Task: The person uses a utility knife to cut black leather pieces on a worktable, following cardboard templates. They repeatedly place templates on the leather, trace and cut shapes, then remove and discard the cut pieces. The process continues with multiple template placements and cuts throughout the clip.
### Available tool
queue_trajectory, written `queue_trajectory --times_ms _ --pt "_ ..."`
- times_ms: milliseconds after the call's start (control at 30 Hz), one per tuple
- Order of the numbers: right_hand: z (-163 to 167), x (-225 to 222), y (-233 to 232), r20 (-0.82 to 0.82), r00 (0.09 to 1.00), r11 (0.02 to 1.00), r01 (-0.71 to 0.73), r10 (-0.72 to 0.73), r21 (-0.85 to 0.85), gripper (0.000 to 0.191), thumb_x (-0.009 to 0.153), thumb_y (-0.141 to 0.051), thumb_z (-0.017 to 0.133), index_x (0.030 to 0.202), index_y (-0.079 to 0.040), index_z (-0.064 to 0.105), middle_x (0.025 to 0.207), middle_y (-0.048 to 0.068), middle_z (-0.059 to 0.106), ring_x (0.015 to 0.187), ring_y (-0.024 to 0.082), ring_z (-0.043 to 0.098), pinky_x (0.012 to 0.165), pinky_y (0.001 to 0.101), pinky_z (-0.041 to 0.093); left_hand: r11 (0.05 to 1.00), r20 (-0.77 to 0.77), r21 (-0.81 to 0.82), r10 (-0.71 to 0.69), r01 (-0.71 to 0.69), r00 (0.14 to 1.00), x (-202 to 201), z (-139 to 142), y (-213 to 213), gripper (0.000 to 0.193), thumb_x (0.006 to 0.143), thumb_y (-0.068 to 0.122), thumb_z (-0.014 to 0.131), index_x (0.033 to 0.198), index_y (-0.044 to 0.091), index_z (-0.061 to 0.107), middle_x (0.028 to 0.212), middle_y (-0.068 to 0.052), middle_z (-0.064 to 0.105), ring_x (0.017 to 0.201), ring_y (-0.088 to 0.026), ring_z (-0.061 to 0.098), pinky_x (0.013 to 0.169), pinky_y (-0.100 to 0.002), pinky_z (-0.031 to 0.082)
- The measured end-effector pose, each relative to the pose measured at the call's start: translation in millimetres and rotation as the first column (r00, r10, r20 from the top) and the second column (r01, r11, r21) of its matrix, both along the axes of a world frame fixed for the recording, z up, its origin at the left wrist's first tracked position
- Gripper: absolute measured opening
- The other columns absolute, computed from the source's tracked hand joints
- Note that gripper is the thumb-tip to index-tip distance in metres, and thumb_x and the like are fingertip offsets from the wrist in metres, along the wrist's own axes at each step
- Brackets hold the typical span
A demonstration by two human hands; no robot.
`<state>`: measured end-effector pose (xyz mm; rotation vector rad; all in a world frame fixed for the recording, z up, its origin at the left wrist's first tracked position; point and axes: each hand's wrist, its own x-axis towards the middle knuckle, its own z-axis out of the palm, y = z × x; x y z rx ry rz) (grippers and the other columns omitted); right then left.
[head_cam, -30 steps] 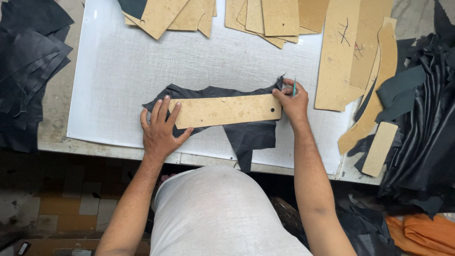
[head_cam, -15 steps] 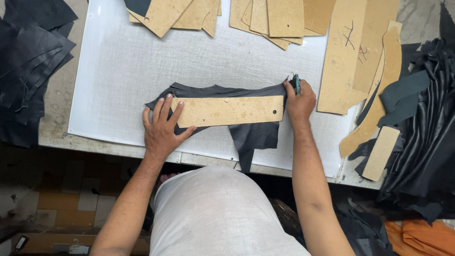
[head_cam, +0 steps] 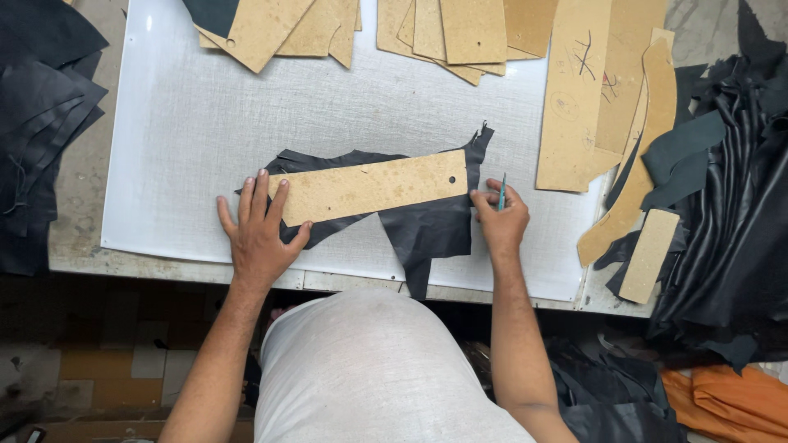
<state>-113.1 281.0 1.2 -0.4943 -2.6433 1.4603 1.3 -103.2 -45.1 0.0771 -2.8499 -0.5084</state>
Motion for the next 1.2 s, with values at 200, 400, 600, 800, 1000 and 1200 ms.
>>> queue_trajectory --times_ms 200,400,600,800,1000,1200 --pt "-8 -8 -6 0.130 0.991 1.000 0.018 -0.019 0.013 0.032 0.086 -0.031 0.086 0.096 -0.004 0.072 0.071 0.005 0.066 0.059 0.012 0.060 0.053 0.0291 0.048 0.981 0.081 -0.174 -0.078 0.091 0.994 -22 1 47 0.067 0.089 0.033 0.062 0.154 0.024 0.050 0.168 -0.013 0.035 0.157 -0.027 0.029 0.123 -0.067 0.003" --pt "-13 -4 -3 -0.037 0.997 0.873 -0.043 0.070 0.487 0.041 0.093 -0.041 0.080 0.083 -0.003 0.067 0.066 0.012 0.064 0.059 0.026 0.061 0.060 0.0427 0.047 0.991 -0.019 -0.022 -0.132 0.131 0.991 -35 -3 67 0.057 0.104 0.044 0.054 0.157 0.025 0.046 0.166 -0.013 0.035 0.153 -0.031 0.030 0.123 -0.069 0.008" --pt "-14 -11 0 -0.102 0.994 0.913 0.017 0.027 0.408 0.029 0.088 -0.028 0.084 0.084 -0.004 0.069 0.067 0.009 0.065 0.060 0.023 0.061 0.060 0.0390 0.048 0.991 0.011 0.007 -0.135 0.135 0.991 -33 -2 59 0.059 0.104 0.047 0.052 0.159 0.027 0.043 0.167 -0.011 0.031 0.154 -0.030 0.028 0.124 -0.068 0.008" --pt "-16 -12 11 -0.188 0.934 0.943 -0.264 0.303 0.204 0.026 0.089 -0.017 0.086 0.111 -0.005 0.078 0.095 0.002 0.072 0.084 0.011 0.067 0.077 0.0277 0.054 0.976 0.078 -0.106 -0.184 0.192 0.980 -39 5 91 0.068 0.102 0.052 0.049 0.160 0.019 0.035 0.166 -0.016 0.025 0.153 -0.033 0.023 0.119 -0.068 0.008" --pt "-18 -6 5 -0.105 0.955 0.942 -0.248 0.277 0.228 0.030 0.090 -0.017 0.085 0.117 -0.007 0.077 0.090 0.003 0.071 0.081 0.010 0.064 0.077 0.0274 0.052 0.945 -0.034 0.154 -0.286 0.288 0.958 -35 5 80 0.064 0.102 0.045 0.059 0.156 0.017 0.040 0.168 -0.017 0.028 0.157 -0.031 0.024 0.129 -0.056 0.013" --pt "-13 -4 2 -0.082 0.964 0.939 -0.223 0.252 0.262 0.031 0.091 -0.016 0.084 0.119 -0.007 0.077 0.092 0.004 0.070 0.082 0.011 0.063 0.076 0.0284 0.052 0.971 -0.044 0.237 -0.008 0.018 0.999 21 0 7 0.083 0.089 0.048 0.072 0.153 0.005 0.043 0.163 -0.019 0.032 0.153 -0.033 0.025 0.124 -0.059 0.012"
